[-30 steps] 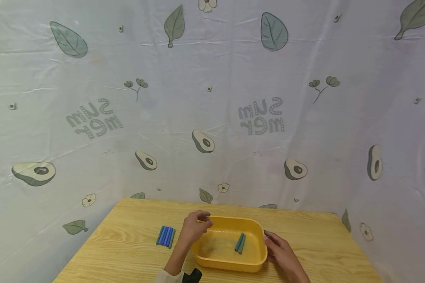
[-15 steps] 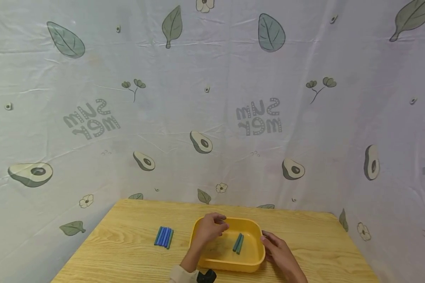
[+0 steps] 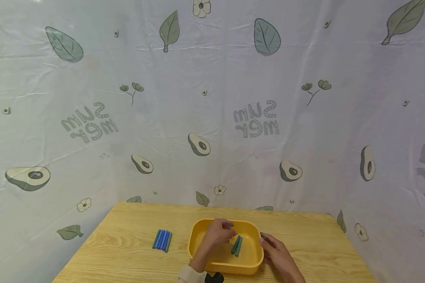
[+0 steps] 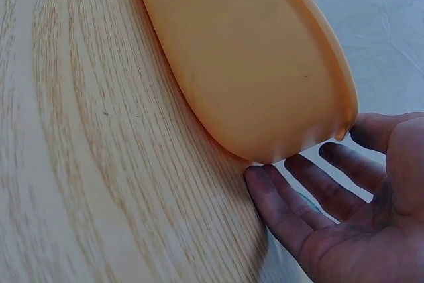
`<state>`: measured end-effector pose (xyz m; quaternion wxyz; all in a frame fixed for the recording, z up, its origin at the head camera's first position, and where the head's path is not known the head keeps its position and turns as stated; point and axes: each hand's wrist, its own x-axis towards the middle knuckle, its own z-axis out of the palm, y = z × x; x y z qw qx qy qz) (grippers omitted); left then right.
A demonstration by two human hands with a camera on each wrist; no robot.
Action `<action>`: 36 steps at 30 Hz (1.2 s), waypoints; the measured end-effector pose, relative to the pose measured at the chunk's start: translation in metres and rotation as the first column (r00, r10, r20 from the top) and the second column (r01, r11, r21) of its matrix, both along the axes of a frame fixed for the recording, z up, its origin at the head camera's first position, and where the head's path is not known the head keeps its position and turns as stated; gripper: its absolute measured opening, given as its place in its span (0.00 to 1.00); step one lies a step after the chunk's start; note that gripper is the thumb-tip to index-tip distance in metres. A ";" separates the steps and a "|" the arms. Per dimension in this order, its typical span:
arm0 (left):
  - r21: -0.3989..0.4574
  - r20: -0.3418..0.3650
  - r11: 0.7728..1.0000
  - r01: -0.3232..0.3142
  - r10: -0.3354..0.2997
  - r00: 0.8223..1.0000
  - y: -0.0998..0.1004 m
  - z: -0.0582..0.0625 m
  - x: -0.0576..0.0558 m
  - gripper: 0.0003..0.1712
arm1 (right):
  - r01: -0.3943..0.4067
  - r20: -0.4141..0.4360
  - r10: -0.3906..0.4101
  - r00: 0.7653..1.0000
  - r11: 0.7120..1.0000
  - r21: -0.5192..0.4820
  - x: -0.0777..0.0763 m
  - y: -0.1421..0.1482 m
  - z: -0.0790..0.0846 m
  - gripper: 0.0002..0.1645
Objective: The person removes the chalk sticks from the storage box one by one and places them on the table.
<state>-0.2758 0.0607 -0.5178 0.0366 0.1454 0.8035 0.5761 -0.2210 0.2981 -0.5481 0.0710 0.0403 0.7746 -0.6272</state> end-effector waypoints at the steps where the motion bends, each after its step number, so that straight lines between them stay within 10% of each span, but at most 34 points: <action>1: -0.007 0.012 1.000 0.000 0.000 1.000 0.002 -0.001 0.000 0.18 | 0.001 -0.002 -0.001 1.000 1.000 0.000 0.000 0.000 0.000 0.42; 36: -0.363 -0.084 0.928 -0.083 0.056 0.995 0.025 -0.016 -0.006 0.15 | 0.059 0.008 -0.060 0.998 0.998 0.016 0.000 -0.007 0.003 0.39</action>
